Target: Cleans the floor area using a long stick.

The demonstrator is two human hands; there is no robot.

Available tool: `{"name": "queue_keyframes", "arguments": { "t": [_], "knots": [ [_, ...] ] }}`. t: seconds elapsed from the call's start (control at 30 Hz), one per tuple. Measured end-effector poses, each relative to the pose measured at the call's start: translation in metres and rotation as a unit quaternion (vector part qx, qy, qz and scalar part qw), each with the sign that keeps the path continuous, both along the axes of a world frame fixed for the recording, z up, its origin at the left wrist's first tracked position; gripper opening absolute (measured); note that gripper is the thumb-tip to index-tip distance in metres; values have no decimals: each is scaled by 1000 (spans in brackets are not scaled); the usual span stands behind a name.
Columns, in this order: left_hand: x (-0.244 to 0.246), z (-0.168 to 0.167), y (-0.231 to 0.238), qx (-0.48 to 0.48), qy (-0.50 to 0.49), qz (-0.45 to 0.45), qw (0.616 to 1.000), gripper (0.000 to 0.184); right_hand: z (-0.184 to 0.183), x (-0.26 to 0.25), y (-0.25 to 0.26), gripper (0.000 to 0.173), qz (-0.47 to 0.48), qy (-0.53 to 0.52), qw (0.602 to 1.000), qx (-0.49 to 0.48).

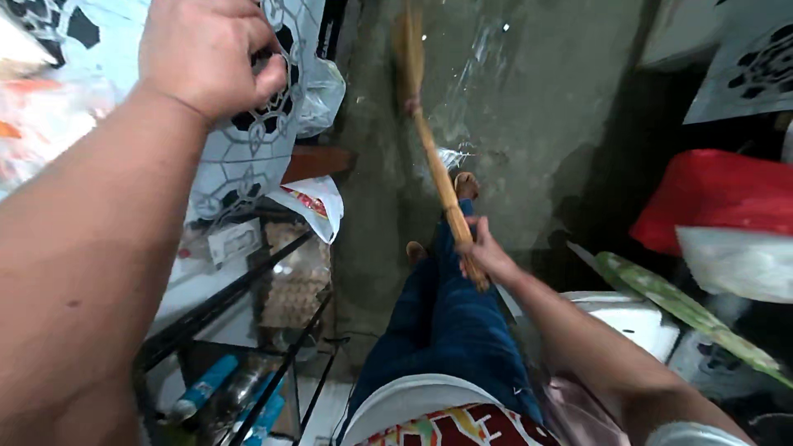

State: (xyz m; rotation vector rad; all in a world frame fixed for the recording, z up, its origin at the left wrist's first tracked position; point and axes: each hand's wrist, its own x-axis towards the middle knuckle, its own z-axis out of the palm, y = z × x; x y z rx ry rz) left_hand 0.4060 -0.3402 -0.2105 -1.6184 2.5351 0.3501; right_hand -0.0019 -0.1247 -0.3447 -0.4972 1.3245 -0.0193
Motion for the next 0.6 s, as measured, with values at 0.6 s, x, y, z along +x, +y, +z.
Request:
{"name": "queue_keyframes", "arguments": {
  "t": [0.6],
  "knots": [
    [11,-9,-8,-43,10,-34,998,47,-10,40,94,76,151,38,985,70]
  ]
}}
